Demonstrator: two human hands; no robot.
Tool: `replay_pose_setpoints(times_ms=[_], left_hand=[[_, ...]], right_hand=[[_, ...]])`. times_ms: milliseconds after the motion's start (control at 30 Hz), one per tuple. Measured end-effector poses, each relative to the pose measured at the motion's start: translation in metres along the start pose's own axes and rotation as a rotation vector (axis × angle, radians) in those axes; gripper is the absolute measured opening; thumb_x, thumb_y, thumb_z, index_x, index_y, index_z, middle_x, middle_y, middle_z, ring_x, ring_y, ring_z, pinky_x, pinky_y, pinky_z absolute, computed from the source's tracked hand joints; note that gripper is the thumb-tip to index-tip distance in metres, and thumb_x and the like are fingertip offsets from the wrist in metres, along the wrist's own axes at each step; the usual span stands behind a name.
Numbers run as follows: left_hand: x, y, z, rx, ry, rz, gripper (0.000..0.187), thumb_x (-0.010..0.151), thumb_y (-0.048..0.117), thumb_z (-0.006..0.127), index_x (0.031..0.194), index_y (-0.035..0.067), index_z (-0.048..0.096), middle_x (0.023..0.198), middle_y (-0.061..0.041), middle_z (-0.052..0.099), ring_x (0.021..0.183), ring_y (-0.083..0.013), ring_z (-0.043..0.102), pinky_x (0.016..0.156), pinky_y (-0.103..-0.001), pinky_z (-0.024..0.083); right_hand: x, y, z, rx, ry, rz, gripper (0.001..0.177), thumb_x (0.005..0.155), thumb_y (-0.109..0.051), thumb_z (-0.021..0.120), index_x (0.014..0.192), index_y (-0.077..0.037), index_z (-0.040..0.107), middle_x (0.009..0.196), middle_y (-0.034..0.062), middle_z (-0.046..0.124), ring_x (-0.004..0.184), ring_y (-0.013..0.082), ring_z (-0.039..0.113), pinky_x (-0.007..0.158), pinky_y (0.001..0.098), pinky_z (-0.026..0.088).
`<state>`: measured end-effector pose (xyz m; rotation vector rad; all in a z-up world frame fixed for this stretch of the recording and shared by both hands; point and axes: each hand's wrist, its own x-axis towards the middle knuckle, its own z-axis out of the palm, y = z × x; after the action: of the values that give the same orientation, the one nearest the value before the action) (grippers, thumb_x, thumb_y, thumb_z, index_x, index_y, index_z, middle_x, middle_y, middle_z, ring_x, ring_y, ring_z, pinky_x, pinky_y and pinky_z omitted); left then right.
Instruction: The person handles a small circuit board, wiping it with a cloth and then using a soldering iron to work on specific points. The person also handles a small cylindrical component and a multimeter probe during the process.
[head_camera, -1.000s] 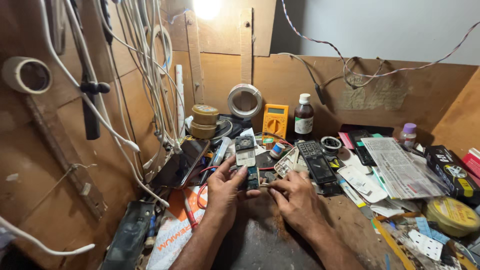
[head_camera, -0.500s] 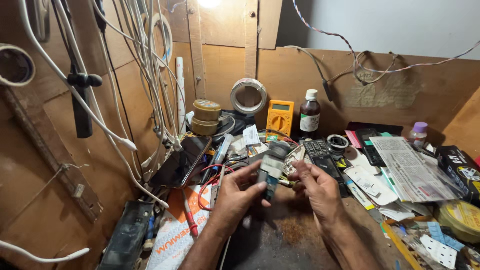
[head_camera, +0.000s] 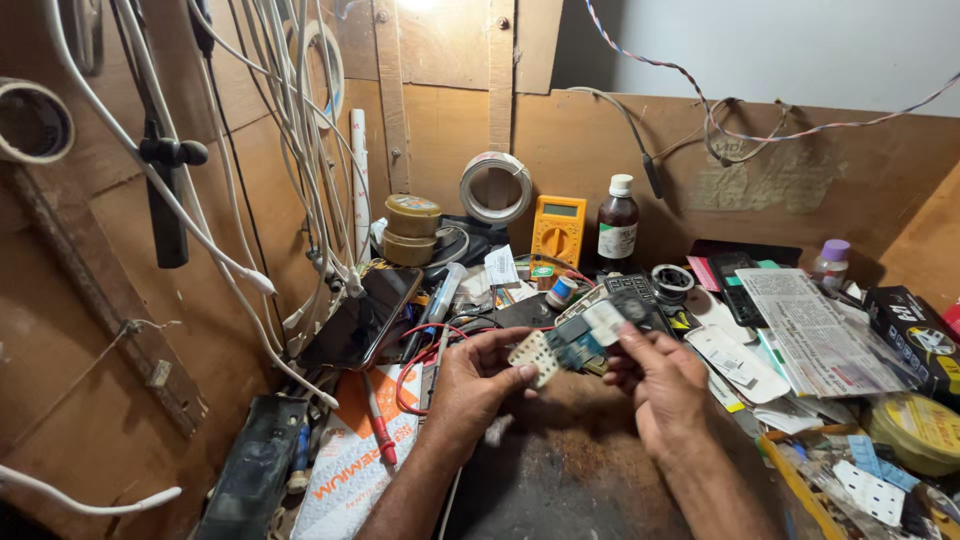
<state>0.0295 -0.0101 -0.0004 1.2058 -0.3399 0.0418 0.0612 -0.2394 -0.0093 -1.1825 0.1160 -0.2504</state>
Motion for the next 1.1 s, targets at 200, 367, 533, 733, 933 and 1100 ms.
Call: replay_pose_setpoints(times_ms=[200, 367, 533, 733, 933, 1100], left_hand=[[-0.004, 0.007, 0.015, 0.75, 0.434, -0.115, 0.062, 0.082, 0.003, 0.075, 0.141, 0.01, 0.061, 0.099, -0.013, 0.078, 0.087, -0.0221, 0.076, 0.077, -0.034, 0.063], [-0.01, 0.007, 0.02, 0.964, 0.338, 0.208, 0.074, 0.074, -0.004, 0.076, 0.143, 0.0, 0.049, 0.125, -0.022, 0.065, 0.117, -0.0339, 0.064, 0.102, -0.041, 0.049], [-0.006, -0.001, 0.012, 1.026, 0.338, 0.317, 0.064, 0.076, -0.009, 0.066, 0.138, -0.001, 0.055, 0.131, -0.022, 0.063, 0.125, -0.036, 0.059, 0.109, -0.043, 0.044], [-0.005, 0.0, 0.016, 1.104, 0.391, 0.466, 0.048, 0.076, -0.003, 0.071, 0.124, -0.003, 0.065, 0.132, -0.026, 0.061, 0.126, -0.0406, 0.054, 0.108, -0.047, 0.039], [0.012, 0.002, 0.037, 0.417, 0.292, 0.149, 0.038, 0.096, 0.015, 0.064, 0.129, -0.003, 0.067, 0.115, -0.013, 0.074, 0.103, -0.0213, 0.072, 0.091, -0.035, 0.059], [0.016, -0.001, 0.043, -0.043, 0.139, -0.134, 0.04, 0.102, 0.021, 0.063, 0.129, -0.007, 0.07, 0.098, -0.011, 0.072, 0.081, -0.0158, 0.068, 0.07, -0.029, 0.064]], right_hand=[[-0.002, -0.013, -0.008, 0.103, 0.154, -0.033, 0.013, 0.09, -0.013, 0.076, 0.091, -0.005, 0.066, 0.078, 0.0083, 0.07, 0.065, 0.0174, 0.066, 0.058, 0.0332, 0.057], [-0.003, -0.011, -0.008, 0.066, 0.168, -0.039, 0.013, 0.088, -0.011, 0.077, 0.09, -0.004, 0.065, 0.078, 0.0089, 0.07, 0.065, 0.0185, 0.067, 0.057, 0.0343, 0.057], [0.001, -0.005, -0.008, 0.081, 0.091, -0.056, 0.013, 0.089, -0.01, 0.076, 0.086, -0.005, 0.065, 0.077, 0.0079, 0.07, 0.064, 0.0177, 0.066, 0.056, 0.0335, 0.056], [-0.002, -0.003, -0.004, 0.019, 0.055, -0.063, 0.015, 0.09, -0.013, 0.076, 0.083, -0.005, 0.066, 0.077, 0.0089, 0.07, 0.065, 0.0172, 0.066, 0.057, 0.0331, 0.057], [-0.007, -0.01, 0.001, 0.106, 0.03, -0.051, 0.009, 0.089, -0.013, 0.074, 0.089, -0.005, 0.069, 0.078, 0.0068, 0.072, 0.065, 0.0155, 0.068, 0.057, 0.0337, 0.059], [-0.01, -0.008, 0.004, 0.023, -0.068, -0.122, 0.013, 0.091, -0.014, 0.075, 0.089, -0.002, 0.07, 0.076, 0.0086, 0.072, 0.061, 0.0158, 0.067, 0.056, 0.0319, 0.058]])
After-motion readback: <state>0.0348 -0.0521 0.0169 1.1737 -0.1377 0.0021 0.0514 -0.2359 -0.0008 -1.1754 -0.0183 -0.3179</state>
